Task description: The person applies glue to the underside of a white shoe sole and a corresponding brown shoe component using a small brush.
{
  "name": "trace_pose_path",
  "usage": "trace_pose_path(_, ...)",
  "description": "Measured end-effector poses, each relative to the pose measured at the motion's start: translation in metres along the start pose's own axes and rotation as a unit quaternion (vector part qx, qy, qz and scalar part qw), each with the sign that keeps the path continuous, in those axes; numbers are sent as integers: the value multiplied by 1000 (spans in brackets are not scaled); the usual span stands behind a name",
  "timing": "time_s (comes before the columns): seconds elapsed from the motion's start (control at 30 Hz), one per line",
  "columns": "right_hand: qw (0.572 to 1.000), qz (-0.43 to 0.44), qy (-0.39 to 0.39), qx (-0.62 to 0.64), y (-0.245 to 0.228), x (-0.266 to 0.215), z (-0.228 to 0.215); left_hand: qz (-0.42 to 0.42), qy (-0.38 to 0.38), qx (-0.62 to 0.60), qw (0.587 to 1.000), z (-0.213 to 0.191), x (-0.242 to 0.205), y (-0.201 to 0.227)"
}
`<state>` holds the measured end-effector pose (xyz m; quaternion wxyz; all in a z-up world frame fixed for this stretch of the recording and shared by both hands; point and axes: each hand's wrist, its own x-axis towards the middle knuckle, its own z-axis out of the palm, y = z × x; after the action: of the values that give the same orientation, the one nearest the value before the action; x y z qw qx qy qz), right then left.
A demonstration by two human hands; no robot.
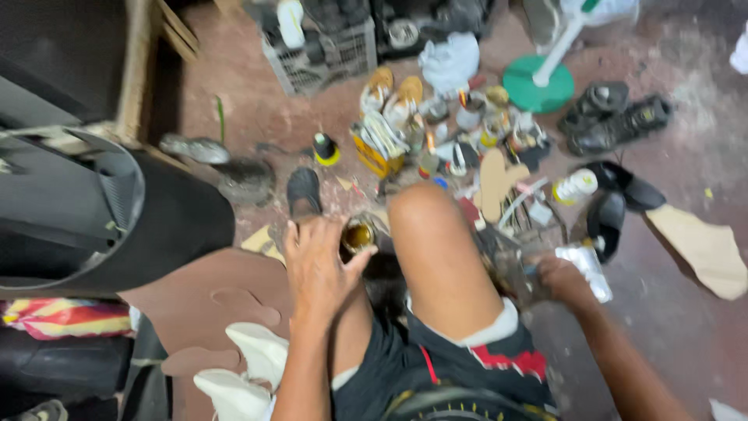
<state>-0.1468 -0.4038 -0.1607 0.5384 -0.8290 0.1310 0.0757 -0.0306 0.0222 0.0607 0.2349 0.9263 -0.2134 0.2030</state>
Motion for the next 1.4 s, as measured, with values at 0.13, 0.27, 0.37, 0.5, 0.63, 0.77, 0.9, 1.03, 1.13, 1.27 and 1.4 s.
trace_pose_path(0.13,843,174,65,505,30,-32,-33,-7,-72,16,997,4,-7,-5)
trace_pose_path(0.27,632,123,-80,761,-7,-39,-7,12,-76,-2,997,6,5,-6)
trace_pose_path(0.37,577,133,-102,799,-48,-24,12,-3,-80,-20,997,-1,7,-6)
trace_pose_path(0.5,586,57,-218,778,-89,-14,9,-51,23,-137,989,-10,-13,-8)
trace_pose_path(0.63,673,10,-210,709,-136,5,-6,-242,162,-295,910,11,-67,-66)
trace_pose_path(0.77,682,16,-207,702,-152,18,-2,-553,243,-345,718,53,-198,-196)
trace_pose_path(0.9,673,30,-209,709,-167,27,7,-715,296,-284,566,86,-319,-243)
trace_pose_path(1.03,697,42,-191,689,-176,31,11,-814,36,-30,578,103,-361,-236)
trace_pose_path(1.13,737,27,-186,650,-191,30,10,-816,36,-24,576,114,-365,-234)
trace_pose_path(1.27,877,-34,-102,468,-229,13,12,-819,-12,-20,573,129,-359,-249)
trace_pose_path(1.4,974,-58,-18,216,-263,-6,32,-813,75,-81,571,149,-351,-252)
